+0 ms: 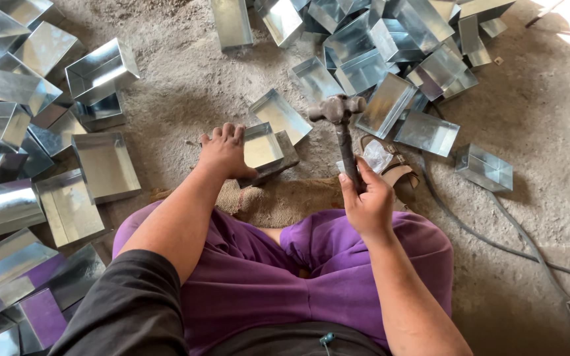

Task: The person sits on the floor and repeatedly hammers small rectangular metal boxes with a hammer. They pick up each box, place it on a small block, strike it several times, and set it aside. The process is repeated for multiple boxes.

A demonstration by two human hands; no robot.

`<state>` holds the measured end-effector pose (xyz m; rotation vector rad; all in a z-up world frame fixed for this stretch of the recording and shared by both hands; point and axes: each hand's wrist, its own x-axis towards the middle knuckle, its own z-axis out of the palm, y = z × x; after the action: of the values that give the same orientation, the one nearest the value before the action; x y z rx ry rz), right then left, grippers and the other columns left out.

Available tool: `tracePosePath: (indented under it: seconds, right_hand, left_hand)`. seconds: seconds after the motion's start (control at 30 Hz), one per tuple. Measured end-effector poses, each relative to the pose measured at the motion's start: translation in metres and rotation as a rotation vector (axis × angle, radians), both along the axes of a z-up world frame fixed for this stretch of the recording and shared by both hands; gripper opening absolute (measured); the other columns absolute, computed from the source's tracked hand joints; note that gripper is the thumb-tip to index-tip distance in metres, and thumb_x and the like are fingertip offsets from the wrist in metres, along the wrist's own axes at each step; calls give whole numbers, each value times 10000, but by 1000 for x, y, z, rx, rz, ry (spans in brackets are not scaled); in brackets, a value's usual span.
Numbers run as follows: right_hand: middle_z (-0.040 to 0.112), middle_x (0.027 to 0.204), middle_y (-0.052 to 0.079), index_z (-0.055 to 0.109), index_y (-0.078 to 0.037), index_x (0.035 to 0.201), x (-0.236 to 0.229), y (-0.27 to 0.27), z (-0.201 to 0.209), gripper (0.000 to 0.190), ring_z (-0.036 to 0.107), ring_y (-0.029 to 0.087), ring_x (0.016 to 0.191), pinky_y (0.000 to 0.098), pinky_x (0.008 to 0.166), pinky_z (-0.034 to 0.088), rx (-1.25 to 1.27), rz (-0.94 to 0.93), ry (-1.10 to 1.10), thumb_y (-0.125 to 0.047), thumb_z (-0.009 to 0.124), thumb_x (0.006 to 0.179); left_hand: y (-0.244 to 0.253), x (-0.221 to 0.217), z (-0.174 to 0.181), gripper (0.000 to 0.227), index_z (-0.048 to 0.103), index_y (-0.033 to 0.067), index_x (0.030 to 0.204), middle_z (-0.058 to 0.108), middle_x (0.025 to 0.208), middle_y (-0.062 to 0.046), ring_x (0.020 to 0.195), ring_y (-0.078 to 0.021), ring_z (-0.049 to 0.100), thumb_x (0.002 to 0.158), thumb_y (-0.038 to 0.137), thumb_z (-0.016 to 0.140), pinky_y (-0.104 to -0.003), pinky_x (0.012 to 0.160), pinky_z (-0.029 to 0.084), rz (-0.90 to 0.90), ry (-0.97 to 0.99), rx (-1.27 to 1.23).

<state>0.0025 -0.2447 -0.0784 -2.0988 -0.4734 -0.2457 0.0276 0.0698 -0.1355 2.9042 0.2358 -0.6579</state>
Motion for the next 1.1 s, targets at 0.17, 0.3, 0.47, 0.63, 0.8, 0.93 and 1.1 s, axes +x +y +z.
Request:
tracePosePath:
  seconds: [0.17,0.3,0.47,0.63,0.8,0.93,1.1]
  right_hand:
    - [713,840,82,669,-32,1328,-4,19,-7,356,637,118,619,253,527,501,-113,118,-38,-101,707,981]
    - [755,914,120,690,-88,1309,-5,28,-23,395,690,216,702,338,614,552,-366,163,41,-142,758,924]
    - [762,848,121,669,-79,1346,2,15,-27,476,729,188,694,347,677,570,-288,51,273,-179,765,890]
    - [785,883,145,659,4,1344,7,7,-39,485,696,186,735,297,681,548,-150,-89,388,-184,767,910]
    - [785,1067,146,648,77,1288,10,6,-52,435,730,131,958,255,846,549,39,10,244,-128,757,920]
    - [797,1003,120,673,63,1282,10,4,-42,434,705,102,853,252,771,546,7,-28,277,-132,764,906]
    - [728,772,70,664,-4,1329,4,6,-1,445,578,87,521,266,445,453,-96,-140,338,-162,744,921]
  left_hand:
    - [-3,4,0,1345,168,104,1634,368,1562,-121,1467,-343,330,633,690,848,-592,1181,299,-2,22,15]
    - [-6,-3,6,1353,182,99,1630,391,1546,-125,1453,-345,348,625,706,853,-590,1167,310,-20,-5,25]
    - [-3,0,18,1365,205,87,1596,391,1547,-164,1446,-358,360,617,821,811,-589,1150,328,10,30,-4]
    - [-2,5,10,981,279,82,1562,458,1495,-186,1379,-344,460,907,738,604,-547,1114,404,128,-45,-68]
    - [5,10,3,315,632,194,1301,689,1260,-152,1182,-333,667,1031,302,511,-477,1018,530,285,-79,-177]
    - [9,13,3,236,703,159,1124,720,1094,-184,1029,-374,708,1009,163,497,-487,899,563,276,-165,-257]
    - [1,12,-5,355,517,49,1224,710,1051,-217,974,-396,723,871,79,530,-469,856,608,368,-401,-744]
